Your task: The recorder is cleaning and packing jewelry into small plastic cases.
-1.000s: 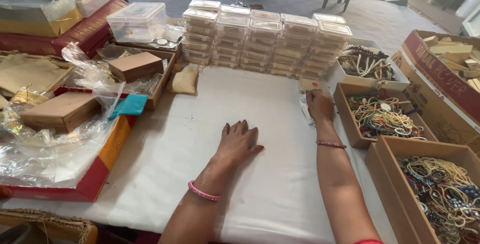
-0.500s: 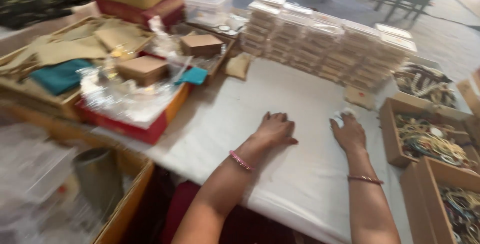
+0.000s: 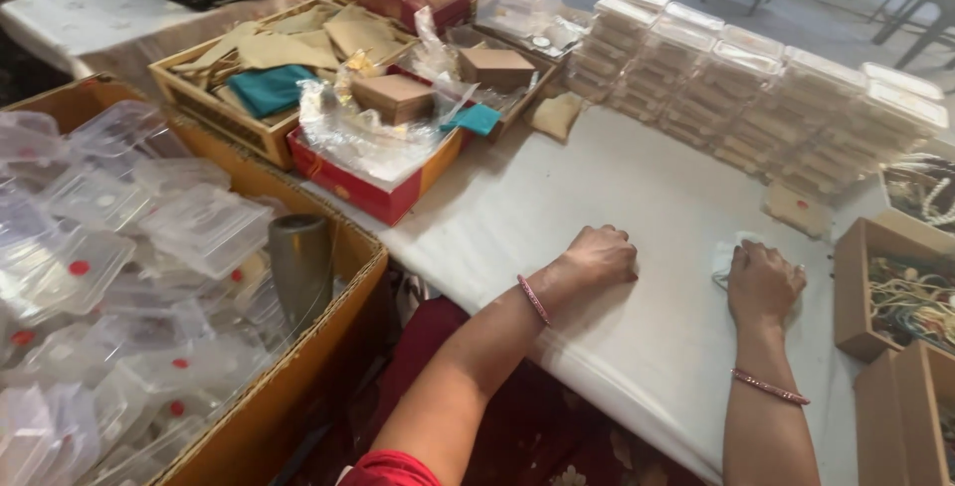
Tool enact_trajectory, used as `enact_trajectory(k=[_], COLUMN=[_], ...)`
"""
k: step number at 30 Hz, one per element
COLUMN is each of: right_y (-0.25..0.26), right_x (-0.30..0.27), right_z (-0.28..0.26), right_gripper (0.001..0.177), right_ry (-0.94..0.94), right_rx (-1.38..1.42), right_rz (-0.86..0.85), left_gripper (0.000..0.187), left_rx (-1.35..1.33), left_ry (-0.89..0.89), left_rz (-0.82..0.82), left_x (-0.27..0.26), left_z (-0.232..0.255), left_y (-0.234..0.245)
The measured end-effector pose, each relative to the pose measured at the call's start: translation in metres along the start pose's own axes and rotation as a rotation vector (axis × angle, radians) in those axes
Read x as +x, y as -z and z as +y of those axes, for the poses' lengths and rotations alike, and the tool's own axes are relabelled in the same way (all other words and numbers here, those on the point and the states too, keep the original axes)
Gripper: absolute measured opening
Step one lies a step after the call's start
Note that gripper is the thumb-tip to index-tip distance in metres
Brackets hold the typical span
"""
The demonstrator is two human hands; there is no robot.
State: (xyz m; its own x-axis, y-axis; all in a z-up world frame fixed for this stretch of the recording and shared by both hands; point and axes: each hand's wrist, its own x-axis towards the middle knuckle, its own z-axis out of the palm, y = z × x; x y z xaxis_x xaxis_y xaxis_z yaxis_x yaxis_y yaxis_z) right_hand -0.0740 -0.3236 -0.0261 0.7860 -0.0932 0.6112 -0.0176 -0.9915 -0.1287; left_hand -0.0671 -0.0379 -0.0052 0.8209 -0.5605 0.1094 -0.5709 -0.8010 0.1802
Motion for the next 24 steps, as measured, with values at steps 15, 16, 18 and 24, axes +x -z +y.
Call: enact_trajectory(k=[15, 16, 18, 24], right_y=[-0.021, -0.019, -0.009, -0.011], right_x=[0.000, 0.003, 0.001, -0.001], right_z=[0.012, 0.004, 0.002, 0.002], right_gripper=[0.041, 0.041, 0.042, 0.034], right_ry=[-0.102, -0.108, -0.125, -0.097], right_rx=[0.015, 0.019, -0.002, 0.106], right_rz=[-0.151, -0.151, -0.183, -0.089], left_gripper=[0.046, 0.046, 0.041, 0.043], left_rx=[-0.267, -0.263, -0.278, -0.491], left_ry=[0.332, 0.330, 0.274, 0.118], left_rz=[0.226, 0.222, 0.348, 0.429], left_x=[-0.110, -0.116, -0.119, -0.078], left_z=[-0.162, -0.166, -0.168, -0.116], left_y=[0.197, 0.198, 0.197, 0.155])
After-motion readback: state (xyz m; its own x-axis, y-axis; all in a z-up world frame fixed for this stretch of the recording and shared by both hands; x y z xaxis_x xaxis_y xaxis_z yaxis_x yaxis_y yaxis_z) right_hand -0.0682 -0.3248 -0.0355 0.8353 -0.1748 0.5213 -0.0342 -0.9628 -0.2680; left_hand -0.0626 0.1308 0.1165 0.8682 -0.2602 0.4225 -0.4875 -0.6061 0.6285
